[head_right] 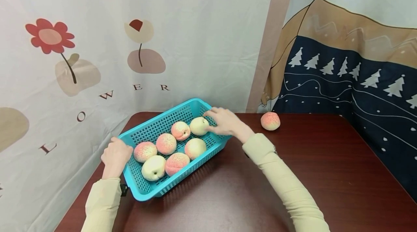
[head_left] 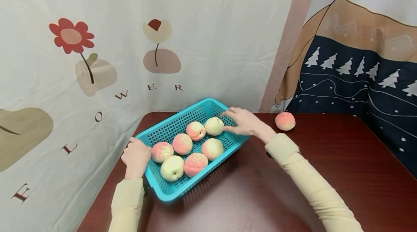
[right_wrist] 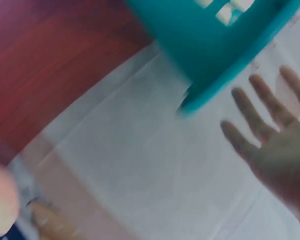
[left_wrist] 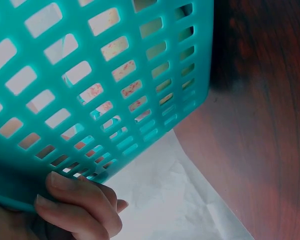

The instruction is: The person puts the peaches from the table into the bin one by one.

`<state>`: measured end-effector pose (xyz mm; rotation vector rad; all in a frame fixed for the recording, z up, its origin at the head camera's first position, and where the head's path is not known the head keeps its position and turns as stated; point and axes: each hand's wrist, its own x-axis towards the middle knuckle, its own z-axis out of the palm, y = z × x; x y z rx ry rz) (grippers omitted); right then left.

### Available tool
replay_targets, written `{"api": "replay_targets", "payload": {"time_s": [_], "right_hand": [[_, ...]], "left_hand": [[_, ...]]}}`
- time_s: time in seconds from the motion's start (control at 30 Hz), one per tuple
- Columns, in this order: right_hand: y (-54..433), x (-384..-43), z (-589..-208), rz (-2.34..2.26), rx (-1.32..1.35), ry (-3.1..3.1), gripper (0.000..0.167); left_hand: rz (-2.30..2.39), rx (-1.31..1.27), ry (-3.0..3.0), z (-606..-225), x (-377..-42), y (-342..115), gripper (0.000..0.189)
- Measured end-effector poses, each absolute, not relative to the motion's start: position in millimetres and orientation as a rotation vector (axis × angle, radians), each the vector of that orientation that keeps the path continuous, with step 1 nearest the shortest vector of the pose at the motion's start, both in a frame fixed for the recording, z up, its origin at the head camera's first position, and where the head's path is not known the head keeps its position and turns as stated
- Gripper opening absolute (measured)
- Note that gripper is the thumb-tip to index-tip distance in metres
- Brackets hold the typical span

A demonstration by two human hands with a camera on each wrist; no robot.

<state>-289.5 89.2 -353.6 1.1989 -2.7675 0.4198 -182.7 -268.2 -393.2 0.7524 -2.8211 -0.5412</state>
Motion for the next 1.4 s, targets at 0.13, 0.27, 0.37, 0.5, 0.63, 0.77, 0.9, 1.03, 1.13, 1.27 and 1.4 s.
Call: {"api": "replay_targets", "payload": {"time_s": [0.13, 0.27, 0.37, 0.5, 0.63, 0.77, 0.9, 1.03, 1.13, 1.27, 1.4], "right_hand": [[122.6, -304.5, -352.9, 0.440, 0.968, -2.718, 0.050], [159.1, -321.3, -361.6, 0.431, 0.730, -2.770, 0.050], [184.5, -331.9, -374.2, 0.377, 0.576, -2.867, 0.054], [212.4, -340.7, -393.9, 0.298, 0.403, -2.997, 0.060], [233.4, -343.7, -412.5, 0.293, 0.276, -3.069, 0.066], [244.7, -344.6, -425.8, 0.339, 0.225, -3.091, 0.069], [248.6, -345.2, -432.5, 0.398, 0.199, -3.091, 0.070], [248.7, -345.2, -435.7, 0.457, 0.193, -3.083, 0.071], [248.3, -344.0, -437.7, 0.519, 0.188, -3.060, 0.073], [248.2, -343.5, -443.6, 0.554, 0.188, -2.982, 0.070], [248.1, -344.4, -448.9, 0.530, 0.203, -2.919, 0.065]], "left_hand": [[-0.536, 0.758, -2.817, -393.2, -182.1, -268.0, 0.042], [-0.527, 0.755, -2.807, -392.5, -181.6, -267.5, 0.046], [-0.516, 0.751, -2.794, -392.6, -181.3, -267.1, 0.046], [-0.505, 0.744, -2.791, -393.0, -181.4, -267.0, 0.045], [-0.505, 0.734, -2.793, -393.1, -182.6, -267.0, 0.044], [-0.509, 0.736, -2.791, -393.0, -183.1, -267.1, 0.042], [-0.502, 0.724, -2.793, -393.4, -183.2, -267.9, 0.042], [-0.503, 0.722, -2.796, -393.8, -183.0, -268.4, 0.042], [-0.509, 0.729, -2.794, -394.1, -182.7, -268.5, 0.042], [-0.518, 0.743, -2.792, -394.3, -182.2, -268.6, 0.041], [-0.513, 0.737, -2.781, -395.2, -181.6, -267.5, 0.039]]}}
